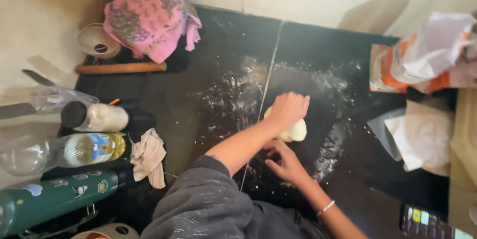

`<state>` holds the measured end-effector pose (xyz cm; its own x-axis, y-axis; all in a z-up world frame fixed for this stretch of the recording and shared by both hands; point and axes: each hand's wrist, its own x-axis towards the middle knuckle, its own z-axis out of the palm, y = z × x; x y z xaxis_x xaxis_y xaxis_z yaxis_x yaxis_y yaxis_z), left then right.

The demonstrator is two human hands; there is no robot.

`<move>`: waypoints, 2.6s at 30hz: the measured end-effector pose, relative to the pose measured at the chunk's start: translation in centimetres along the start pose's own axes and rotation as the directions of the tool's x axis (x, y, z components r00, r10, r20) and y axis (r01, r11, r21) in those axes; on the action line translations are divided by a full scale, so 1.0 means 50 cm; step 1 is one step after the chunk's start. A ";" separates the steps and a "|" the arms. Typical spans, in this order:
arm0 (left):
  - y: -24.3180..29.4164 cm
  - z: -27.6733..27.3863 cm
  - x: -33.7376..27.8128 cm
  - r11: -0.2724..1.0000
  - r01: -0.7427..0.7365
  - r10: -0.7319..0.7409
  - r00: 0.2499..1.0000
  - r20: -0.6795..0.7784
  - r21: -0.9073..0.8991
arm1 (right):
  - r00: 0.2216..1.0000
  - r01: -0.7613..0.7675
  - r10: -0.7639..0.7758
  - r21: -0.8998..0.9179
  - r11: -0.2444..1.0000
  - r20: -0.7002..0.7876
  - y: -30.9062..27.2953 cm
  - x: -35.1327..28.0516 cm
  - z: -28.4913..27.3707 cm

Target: Kneading a ball of dough on a floured countertop.

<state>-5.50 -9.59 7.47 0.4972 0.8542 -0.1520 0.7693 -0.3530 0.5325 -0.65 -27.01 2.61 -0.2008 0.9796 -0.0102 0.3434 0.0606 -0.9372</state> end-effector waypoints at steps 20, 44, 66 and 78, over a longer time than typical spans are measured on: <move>0.010 0.008 0.126 0.987 -0.158 0.155 0.982 -0.108 -0.019 | 0.851 -0.362 0.367 0.087 0.928 -0.376 0.127 0.050 -0.158; 0.058 0.141 0.039 0.941 -0.144 0.322 0.650 -0.688 0.305 | 0.810 -0.453 0.533 0.317 0.833 -0.244 0.149 -0.075 -0.133; 0.017 0.026 0.071 0.913 0.295 -0.276 0.955 0.105 -0.281 | 0.930 -0.218 0.318 0.424 0.879 -0.183 0.128 -0.011 -0.113; 0.069 0.142 0.045 0.933 -0.169 0.337 0.716 -0.612 0.317 | 0.945 -0.313 0.296 0.120 0.942 0.140 0.047 -0.047 -0.139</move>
<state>1.10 -11.59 3.06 0.3699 0.7257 0.5801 0.7612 -0.5947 0.2585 7.02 -27.82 2.86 -0.2167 0.9165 -0.3362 0.2759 -0.2729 -0.9216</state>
